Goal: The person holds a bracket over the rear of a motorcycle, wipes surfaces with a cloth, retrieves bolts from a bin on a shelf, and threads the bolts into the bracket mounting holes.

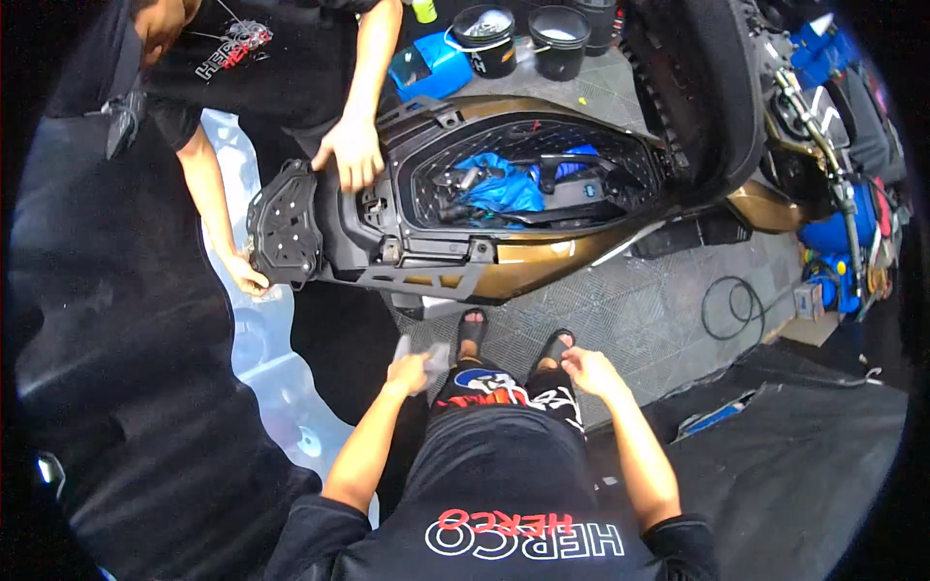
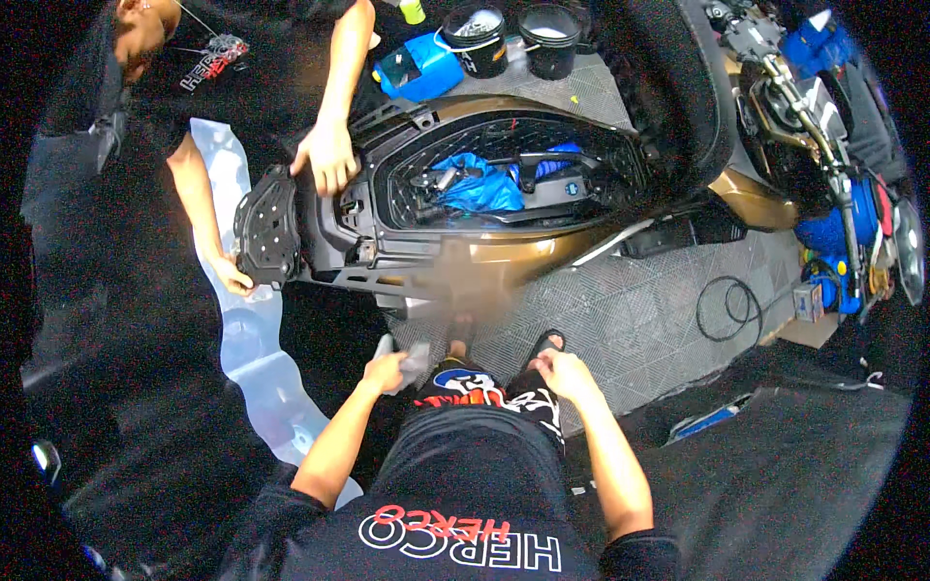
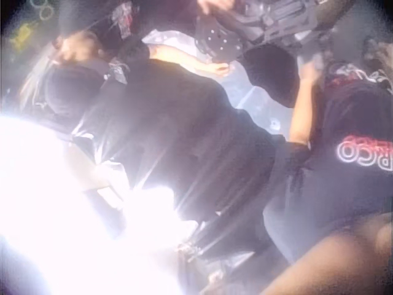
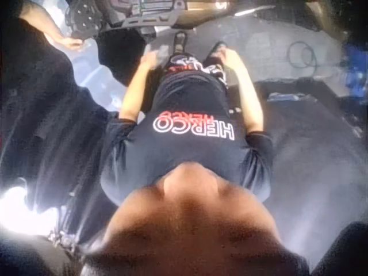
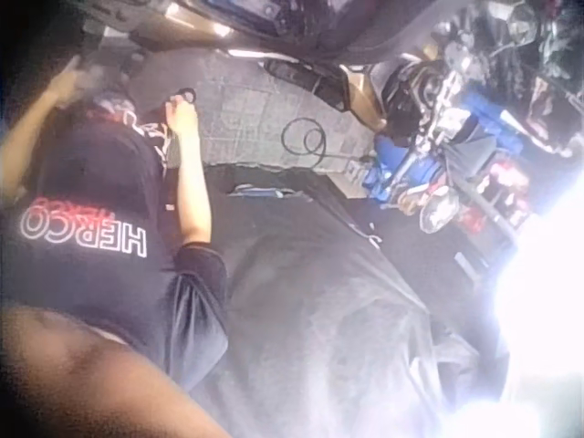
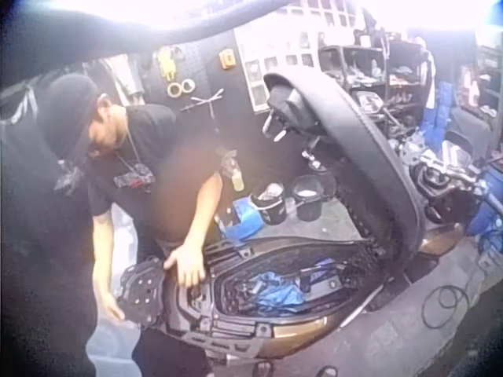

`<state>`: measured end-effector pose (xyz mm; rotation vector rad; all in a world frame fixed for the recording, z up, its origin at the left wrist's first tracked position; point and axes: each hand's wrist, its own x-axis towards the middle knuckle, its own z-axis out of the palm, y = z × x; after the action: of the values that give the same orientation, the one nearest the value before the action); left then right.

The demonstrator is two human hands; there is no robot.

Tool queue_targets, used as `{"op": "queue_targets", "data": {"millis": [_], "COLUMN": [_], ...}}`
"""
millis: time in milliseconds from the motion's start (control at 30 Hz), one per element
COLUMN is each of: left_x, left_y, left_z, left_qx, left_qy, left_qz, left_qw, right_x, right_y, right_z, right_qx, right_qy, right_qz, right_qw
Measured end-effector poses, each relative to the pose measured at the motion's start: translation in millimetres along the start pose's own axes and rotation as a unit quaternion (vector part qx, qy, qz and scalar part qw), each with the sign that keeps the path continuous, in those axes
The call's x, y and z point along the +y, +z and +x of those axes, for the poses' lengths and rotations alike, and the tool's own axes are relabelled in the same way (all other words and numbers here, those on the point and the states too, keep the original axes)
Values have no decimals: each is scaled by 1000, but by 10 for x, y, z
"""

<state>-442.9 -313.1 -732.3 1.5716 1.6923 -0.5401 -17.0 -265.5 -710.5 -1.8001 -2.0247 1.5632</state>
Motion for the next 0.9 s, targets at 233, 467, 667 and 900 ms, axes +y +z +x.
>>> {"op": "queue_targets", "data": {"millis": [233,467,667,900], "left_x": [452,-106,-1571,-2236], "left_y": [780,188,-1068,-2097], "left_z": [-719,-789,-658,-347], "left_qx": [47,350,472,360], "left_qy": [-173,-224,-147,-147], "left_qz": [-201,-315,-407,-659], "left_qw": [963,853,768,644], "right_x": [-176,-1097,-1785,-1705], "right_y": [-500,192,432,723], "right_z": [685,1213,1284,1407], "right_qx": [-12,-53,103,211], "right_qy": [-54,43,88,128], "right_qz": [53,352,334,342], "right_qw": [997,934,933,907]}}
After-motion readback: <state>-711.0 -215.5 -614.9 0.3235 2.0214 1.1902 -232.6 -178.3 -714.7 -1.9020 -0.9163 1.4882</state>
